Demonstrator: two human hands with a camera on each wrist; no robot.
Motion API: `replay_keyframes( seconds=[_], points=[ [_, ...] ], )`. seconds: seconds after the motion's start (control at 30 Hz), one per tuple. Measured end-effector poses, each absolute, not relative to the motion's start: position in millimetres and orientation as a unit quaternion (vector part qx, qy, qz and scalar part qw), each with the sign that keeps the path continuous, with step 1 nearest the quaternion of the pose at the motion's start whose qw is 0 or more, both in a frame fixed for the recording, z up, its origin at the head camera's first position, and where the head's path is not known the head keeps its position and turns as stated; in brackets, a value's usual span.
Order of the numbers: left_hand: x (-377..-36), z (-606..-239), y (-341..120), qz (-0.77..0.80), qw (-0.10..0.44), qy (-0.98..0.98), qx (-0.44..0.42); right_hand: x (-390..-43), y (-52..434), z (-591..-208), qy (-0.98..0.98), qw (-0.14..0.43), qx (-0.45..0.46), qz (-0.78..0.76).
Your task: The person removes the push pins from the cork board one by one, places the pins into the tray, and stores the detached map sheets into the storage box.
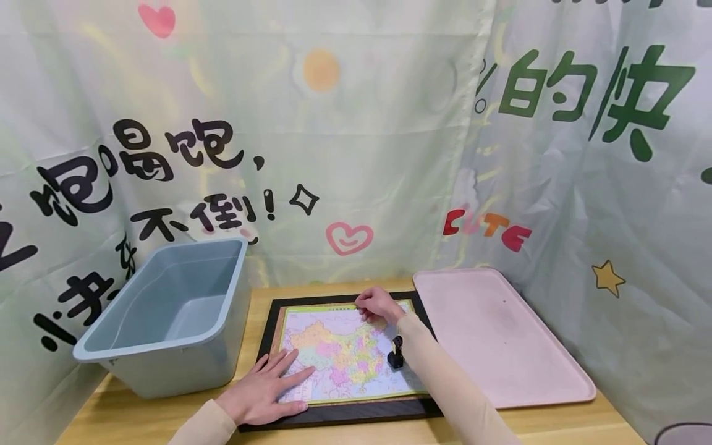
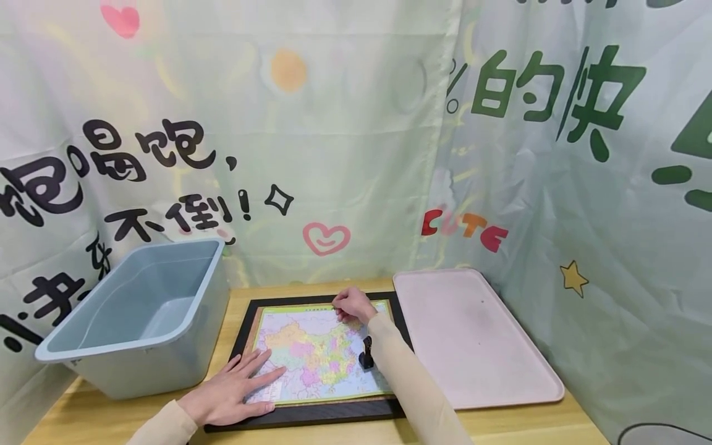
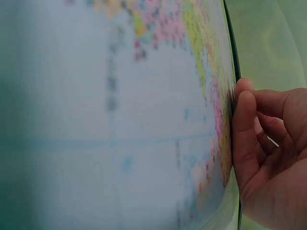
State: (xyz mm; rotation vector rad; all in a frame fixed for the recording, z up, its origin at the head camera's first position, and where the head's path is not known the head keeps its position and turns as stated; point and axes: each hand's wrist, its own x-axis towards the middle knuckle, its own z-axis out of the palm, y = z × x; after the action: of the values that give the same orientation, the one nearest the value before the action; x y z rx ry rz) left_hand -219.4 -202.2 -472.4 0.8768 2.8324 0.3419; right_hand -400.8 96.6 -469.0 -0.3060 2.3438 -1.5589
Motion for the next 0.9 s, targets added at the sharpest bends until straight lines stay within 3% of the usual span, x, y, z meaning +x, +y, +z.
replay_keyframes(
  seconds=[0.9],
  points=[
    [-217.6,-477.4,-202.4,0.131,0.076,0.945,0.291,-402.5,95.9,-475.5,0.819,0.153,-0.075,-0.548]
  ],
)
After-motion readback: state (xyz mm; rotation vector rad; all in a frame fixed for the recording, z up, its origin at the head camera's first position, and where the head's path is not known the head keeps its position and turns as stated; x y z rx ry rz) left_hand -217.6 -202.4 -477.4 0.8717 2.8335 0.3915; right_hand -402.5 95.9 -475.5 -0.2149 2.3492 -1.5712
